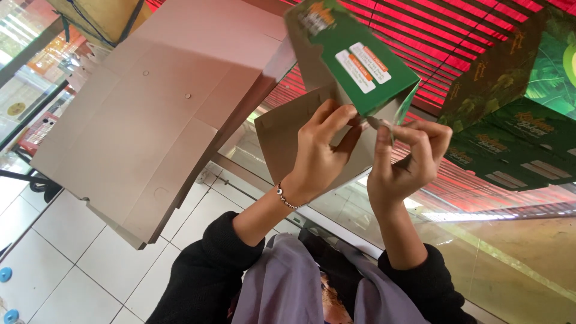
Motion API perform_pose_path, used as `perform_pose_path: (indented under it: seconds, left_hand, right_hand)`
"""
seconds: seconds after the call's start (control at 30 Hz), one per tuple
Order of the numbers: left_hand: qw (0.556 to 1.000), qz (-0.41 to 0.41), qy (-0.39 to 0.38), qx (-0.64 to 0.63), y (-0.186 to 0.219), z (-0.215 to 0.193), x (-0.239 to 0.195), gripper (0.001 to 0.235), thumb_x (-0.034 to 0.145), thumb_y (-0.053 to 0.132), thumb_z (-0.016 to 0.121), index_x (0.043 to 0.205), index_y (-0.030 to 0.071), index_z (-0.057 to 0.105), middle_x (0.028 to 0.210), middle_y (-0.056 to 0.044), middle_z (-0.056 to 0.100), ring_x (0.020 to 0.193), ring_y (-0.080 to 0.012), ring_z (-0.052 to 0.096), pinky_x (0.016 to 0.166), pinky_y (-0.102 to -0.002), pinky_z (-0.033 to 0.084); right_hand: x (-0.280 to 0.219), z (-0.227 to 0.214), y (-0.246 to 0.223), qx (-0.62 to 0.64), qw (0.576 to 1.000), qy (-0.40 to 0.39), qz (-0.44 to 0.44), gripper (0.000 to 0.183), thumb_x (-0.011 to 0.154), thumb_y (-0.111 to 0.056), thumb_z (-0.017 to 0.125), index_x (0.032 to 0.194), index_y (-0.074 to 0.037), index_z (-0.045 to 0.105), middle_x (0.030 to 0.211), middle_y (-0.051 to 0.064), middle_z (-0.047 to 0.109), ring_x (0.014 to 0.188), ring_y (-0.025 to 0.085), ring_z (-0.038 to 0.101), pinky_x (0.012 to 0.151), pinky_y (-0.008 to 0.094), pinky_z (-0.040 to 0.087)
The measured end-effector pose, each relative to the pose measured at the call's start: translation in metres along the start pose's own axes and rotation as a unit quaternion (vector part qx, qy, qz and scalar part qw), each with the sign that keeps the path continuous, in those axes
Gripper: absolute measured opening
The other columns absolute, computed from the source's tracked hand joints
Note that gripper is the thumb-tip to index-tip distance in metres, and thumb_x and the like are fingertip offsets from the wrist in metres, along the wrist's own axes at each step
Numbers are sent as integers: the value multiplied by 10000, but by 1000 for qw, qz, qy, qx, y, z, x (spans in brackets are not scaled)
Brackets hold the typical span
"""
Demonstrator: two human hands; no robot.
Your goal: The person folds cardboard sheets into finished cake boxes and stacks them.
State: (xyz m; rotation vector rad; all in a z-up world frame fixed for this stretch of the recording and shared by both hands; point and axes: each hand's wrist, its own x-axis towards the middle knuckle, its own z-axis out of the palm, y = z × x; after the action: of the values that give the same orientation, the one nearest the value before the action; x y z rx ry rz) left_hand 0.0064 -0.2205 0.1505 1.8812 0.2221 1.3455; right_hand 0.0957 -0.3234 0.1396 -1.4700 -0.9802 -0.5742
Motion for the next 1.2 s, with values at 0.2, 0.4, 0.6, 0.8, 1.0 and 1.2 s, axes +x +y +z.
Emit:
perform_pose_path:
  seconds: [0.2,0.4,0.6,0.8,1.0,1.2]
  left_hand:
    - [1000,-12,2,8,5,-4,0,361,887,-54,791,1177,72,618,989,-85,664,873,-234,708,746,-325,566]
    - [1000,-8,5,6,6,-5,-2,347,896,-38,804,1160,85,615,992,-71,663,882,-208,735,745,-309,574]
    - [1000,7,10,-7,0,-4,-7,402,884,-48,807,1193,88,588,980,-66,660,869,-192,721,737,-297,576]
    - [1000,7,-5,4,3,-10,-6,411,882,-52,813,1189,119,599,980,-55,661,869,-184,728,728,-302,583]
    - [997,34,-68,-12,-3,-19,-6,501,914,-53,790,1310,124,539,1095,-68,671,988,-233,715,761,-312,586]
    - [992,21,-109,-66,-19,-23,-14,469,930,-109,618,1350,77,521,1268,-134,615,1103,-265,734,914,-319,632]
  right_hand:
    - [-2,2,-1,-8,1000,13,-4,150,1024,-29,815,981,2,675,1048,103,515,961,196,515,849,309,431]
    - [-5,2,-2,-15,1000,27,-4,178,1037,-31,817,968,1,655,1068,111,524,968,196,526,833,315,434]
    - [-8,2,0,-37,999,30,-15,173,1035,-47,822,974,-2,667,1069,109,510,994,205,520,830,311,439]
    - [-8,3,-4,-30,999,25,-9,156,1024,-42,821,967,-2,682,1050,107,512,967,206,514,820,306,422]
    - [-2,0,-8,-13,1000,-15,2,162,1033,-23,821,983,10,671,1005,101,521,965,206,537,849,309,443]
    - [6,-6,-12,-47,997,-53,12,162,1011,-33,830,1016,5,672,1037,113,552,938,215,586,787,309,481]
